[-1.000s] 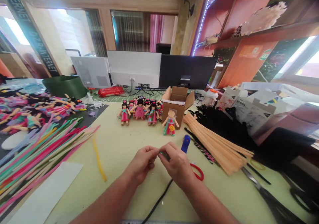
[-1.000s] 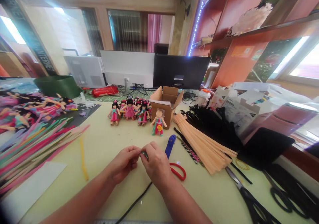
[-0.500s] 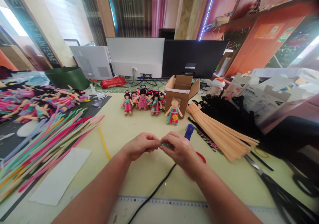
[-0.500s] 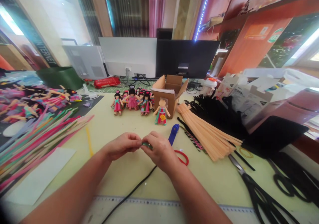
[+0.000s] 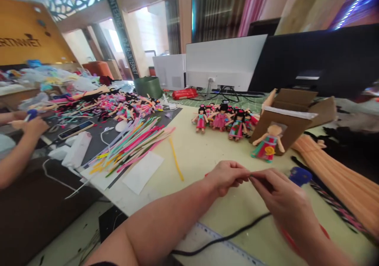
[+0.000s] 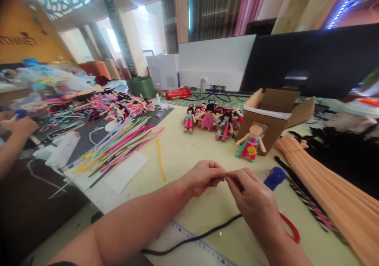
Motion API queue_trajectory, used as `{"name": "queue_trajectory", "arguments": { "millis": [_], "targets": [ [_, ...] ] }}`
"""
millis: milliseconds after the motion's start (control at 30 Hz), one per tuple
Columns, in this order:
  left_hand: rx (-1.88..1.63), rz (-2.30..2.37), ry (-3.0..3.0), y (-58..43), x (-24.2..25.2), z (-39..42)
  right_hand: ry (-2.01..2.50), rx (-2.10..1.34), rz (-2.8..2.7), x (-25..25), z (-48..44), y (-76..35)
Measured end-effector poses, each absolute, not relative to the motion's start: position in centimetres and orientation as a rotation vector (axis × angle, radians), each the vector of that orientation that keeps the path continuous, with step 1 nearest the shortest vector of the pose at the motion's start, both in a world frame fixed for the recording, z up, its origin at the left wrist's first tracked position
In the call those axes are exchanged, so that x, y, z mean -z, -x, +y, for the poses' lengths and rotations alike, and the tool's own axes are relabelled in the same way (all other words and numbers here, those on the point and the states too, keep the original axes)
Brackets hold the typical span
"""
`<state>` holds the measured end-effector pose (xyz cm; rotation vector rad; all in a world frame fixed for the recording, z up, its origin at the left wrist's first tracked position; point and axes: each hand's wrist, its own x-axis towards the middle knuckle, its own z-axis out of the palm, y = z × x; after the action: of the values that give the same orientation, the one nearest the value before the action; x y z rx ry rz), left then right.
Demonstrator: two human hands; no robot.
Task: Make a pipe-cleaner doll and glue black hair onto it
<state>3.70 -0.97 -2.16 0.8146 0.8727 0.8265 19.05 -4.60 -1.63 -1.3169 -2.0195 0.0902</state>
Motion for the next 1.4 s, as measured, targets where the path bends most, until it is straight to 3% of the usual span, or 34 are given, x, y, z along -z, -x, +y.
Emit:
{"name": "queue_trajectory", "arguments": {
  "millis": [533,1400],
  "targets": [
    [-0.624,0.792,-0.988,-1.7,2.0,-0.4,1.321,-0.270,-1.992,0.6,-5.5,-19.0],
    [-0.763,0.835,-0.772,-2.8,2.5,-0.8,1.323,-0.245,-1.941,1.4,-5.4,-18.5]
  ]
}}
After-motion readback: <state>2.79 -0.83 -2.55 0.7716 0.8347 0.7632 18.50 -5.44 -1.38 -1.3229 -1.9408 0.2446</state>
